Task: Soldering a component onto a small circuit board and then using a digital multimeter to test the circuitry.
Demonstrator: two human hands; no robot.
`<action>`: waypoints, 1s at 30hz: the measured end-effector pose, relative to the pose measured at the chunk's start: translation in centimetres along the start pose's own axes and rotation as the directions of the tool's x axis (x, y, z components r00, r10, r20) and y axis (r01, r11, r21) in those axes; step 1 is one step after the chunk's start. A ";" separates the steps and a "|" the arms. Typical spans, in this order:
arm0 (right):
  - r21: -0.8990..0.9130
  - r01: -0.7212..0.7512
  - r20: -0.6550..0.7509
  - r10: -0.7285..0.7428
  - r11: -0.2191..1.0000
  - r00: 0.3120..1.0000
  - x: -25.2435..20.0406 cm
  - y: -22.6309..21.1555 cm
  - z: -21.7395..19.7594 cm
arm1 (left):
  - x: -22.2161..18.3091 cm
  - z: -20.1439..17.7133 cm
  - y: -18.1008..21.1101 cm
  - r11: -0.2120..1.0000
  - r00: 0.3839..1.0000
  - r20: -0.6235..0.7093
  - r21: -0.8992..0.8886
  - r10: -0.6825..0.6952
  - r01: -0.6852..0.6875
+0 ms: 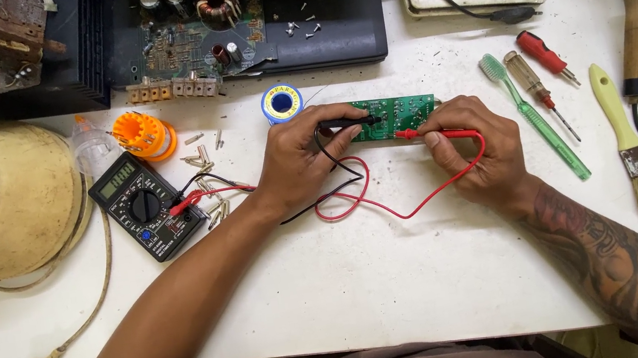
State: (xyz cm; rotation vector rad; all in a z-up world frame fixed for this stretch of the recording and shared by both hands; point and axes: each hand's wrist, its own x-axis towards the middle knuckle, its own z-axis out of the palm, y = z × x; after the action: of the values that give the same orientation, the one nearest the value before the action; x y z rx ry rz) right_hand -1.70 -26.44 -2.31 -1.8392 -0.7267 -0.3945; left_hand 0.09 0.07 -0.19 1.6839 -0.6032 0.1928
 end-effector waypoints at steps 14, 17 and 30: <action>-0.012 0.017 -0.001 -0.017 1.000 1.000 0.0 0.0 0.0 | 0.0 0.0 0.0 1.000 1.000 0.008 0.008 -0.006 0.006; -0.005 0.015 -0.001 -0.015 1.000 1.000 0.1 0.0 0.0 | -0.1 0.0 0.0 1.000 1.000 0.007 0.010 -0.007 0.007; -0.010 0.023 0.012 -0.023 1.000 1.000 0.0 0.0 0.0 | -0.1 0.0 0.0 1.000 1.000 0.014 0.009 -0.019 0.019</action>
State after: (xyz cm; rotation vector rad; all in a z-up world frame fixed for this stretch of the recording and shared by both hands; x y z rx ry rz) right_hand -1.68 -26.49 -2.33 -1.8456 -0.7557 -0.4029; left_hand 0.03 0.12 -0.21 1.6997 -0.5974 0.1705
